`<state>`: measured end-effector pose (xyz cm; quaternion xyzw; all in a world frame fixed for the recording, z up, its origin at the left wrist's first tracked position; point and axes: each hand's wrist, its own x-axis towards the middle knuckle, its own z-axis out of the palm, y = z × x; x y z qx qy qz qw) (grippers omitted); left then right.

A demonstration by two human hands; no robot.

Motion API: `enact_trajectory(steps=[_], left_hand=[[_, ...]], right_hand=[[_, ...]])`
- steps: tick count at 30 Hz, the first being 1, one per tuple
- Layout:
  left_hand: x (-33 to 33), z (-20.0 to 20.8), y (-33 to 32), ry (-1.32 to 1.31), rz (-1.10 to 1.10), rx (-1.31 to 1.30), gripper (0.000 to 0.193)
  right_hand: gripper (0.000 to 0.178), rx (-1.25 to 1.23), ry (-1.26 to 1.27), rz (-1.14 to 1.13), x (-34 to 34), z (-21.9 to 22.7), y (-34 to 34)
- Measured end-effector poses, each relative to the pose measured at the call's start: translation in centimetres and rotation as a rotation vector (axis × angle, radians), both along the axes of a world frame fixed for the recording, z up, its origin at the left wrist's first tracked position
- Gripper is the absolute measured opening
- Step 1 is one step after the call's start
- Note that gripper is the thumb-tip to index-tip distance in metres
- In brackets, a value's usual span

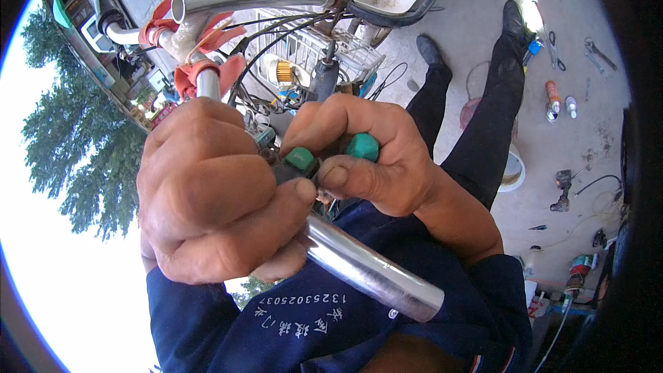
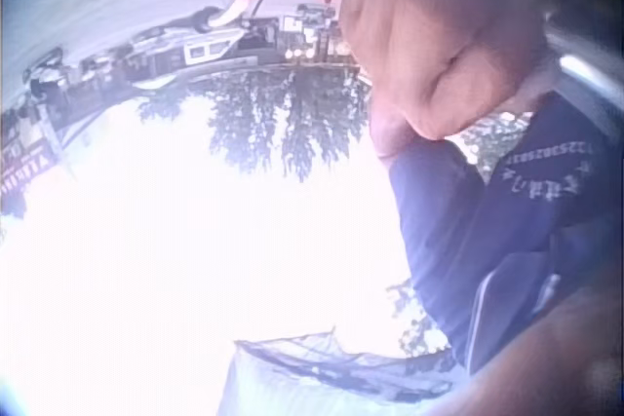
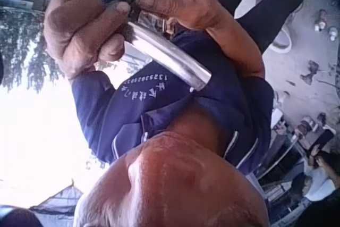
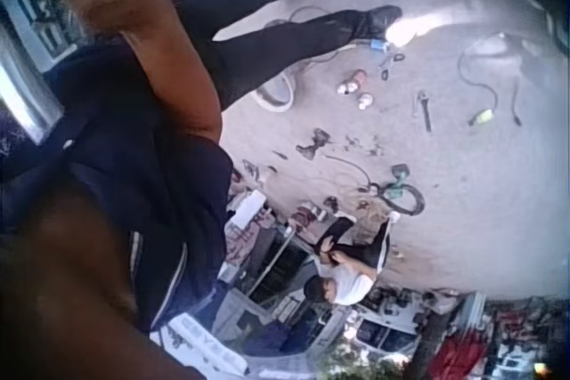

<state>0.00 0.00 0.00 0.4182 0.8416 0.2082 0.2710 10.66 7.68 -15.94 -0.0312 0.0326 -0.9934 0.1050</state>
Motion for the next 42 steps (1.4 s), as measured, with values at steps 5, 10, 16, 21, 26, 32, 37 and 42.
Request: enact_trajectory(steps=[5,10,16,21,26,32,37,42], left_hand=[[1.0,0.7,-0.1,0.008,0.126,-0.061,0.021],[0.0,1.2,-0.9,-0.171,0.168,-0.126,0.056],[-0.6,0.1,-1.4,-0.212,0.1,-0.018,0.058],[-1.1,0.1,-1.4,-0.21,0.039,-0.031,0.058],[-2.0,-0.9,-2.1,-0.238,-0.061,0.087,0.063],[-2.4,-0.2,-2.5,-0.178,-0.176,0.045,0.061],[-2.3,0.7,-2.0,-0.127,-0.19,-0.03,0.063],[-1.7,1.0,-2.8,-0.155,-0.139,-0.085,0.065]], right_hand=[[0.034,-0.026,-0.007,0.051,-0.2,0.3,0.4],[0.028,0.028,-0.009,0.055,-0.5,-0.2,0.6],[0.026,-0.032,-0.092,0.032,-0.3,0.7,0.4],[0.034,-0.012,-0.086,0.065,0.2,0.7,0.5],[0.024,0.098,-0.098,0.027,-0.1,0.6,1.0],[0.024,0.108,-0.097,0.068,-0.3,0.6,1.3],[0.023,0.237,-0.109,0.05,-0.1,0.3,1.2],[0.024,0.279,-0.11,-0.025,0.4,0.6,0.7]])
